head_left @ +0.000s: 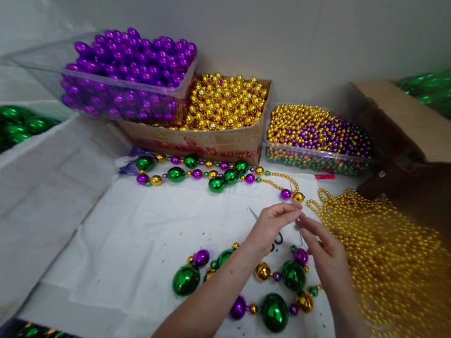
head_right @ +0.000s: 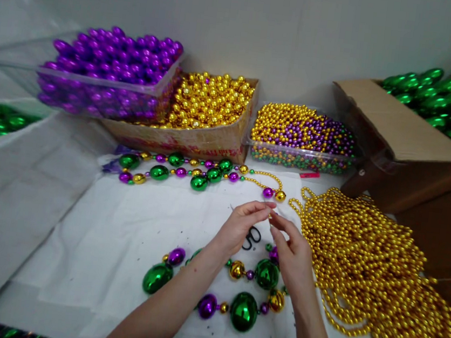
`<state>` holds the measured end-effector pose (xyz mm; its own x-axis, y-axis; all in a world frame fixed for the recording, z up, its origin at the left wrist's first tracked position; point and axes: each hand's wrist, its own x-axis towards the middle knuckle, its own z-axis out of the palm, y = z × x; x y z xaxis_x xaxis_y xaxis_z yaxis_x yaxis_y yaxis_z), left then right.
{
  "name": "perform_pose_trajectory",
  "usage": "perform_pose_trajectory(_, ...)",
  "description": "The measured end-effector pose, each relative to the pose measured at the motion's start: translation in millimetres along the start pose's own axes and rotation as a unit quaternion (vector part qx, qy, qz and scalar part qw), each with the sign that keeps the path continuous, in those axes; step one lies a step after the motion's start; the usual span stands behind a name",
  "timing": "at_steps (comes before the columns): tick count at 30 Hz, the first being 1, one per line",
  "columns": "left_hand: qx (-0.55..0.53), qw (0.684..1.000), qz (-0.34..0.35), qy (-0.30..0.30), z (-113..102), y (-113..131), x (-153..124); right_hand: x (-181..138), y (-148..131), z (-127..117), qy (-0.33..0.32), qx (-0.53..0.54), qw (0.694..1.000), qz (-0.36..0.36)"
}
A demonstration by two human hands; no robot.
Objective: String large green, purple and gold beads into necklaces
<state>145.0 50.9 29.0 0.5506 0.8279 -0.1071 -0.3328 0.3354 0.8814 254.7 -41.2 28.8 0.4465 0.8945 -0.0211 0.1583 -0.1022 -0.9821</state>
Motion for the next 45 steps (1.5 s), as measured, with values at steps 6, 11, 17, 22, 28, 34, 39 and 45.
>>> perform_pose_trajectory(6,0.045,0.997,0.016,-0.062,6.6,8.5,18.4,2.2,6.8,-5.9,-0.014,0.141,0.986,0.088)
perform_pose_trajectory(11,0.332,0.939,0.067,-0.054,-2.0,-5.8,65.7,-2.1,8.9,-19.0,0.040,0.217,0.970,0.098)
perform_pose_trajectory(17,0.463,0.879,0.110,-0.030,3.3,-39.8,102.8,-8.4,3.3,-22.9,0.066,0.273,0.954,0.105)
perform_pose_trajectory(22,0.469,0.875,0.121,-0.023,3.6,-37.1,100.2,-17.6,5.8,-28.0,0.077,0.252,0.957,0.119)
perform_pose_trajectory(28,0.081,0.995,-0.049,0.027,-19.6,-3.9,58.5,-31.5,10.1,-21.4,0.060,0.155,0.974,0.151)
perform_pose_trajectory(34,-0.213,0.966,-0.129,0.072,-50.8,16.5,21.7,-51.6,1.9,-7.7,-0.025,0.023,0.990,0.139)
perform_pose_trajectory(39,-0.254,0.954,-0.122,0.100,-59.6,19.2,13.9,-64.3,-6.3,-0.1,-0.066,-0.065,0.990,0.105)
perform_pose_trajectory(45,-0.271,0.950,-0.109,0.107,-64.3,16.2,8.0,-67.7,-9.6,4.9,-0.067,-0.090,0.989,0.096)
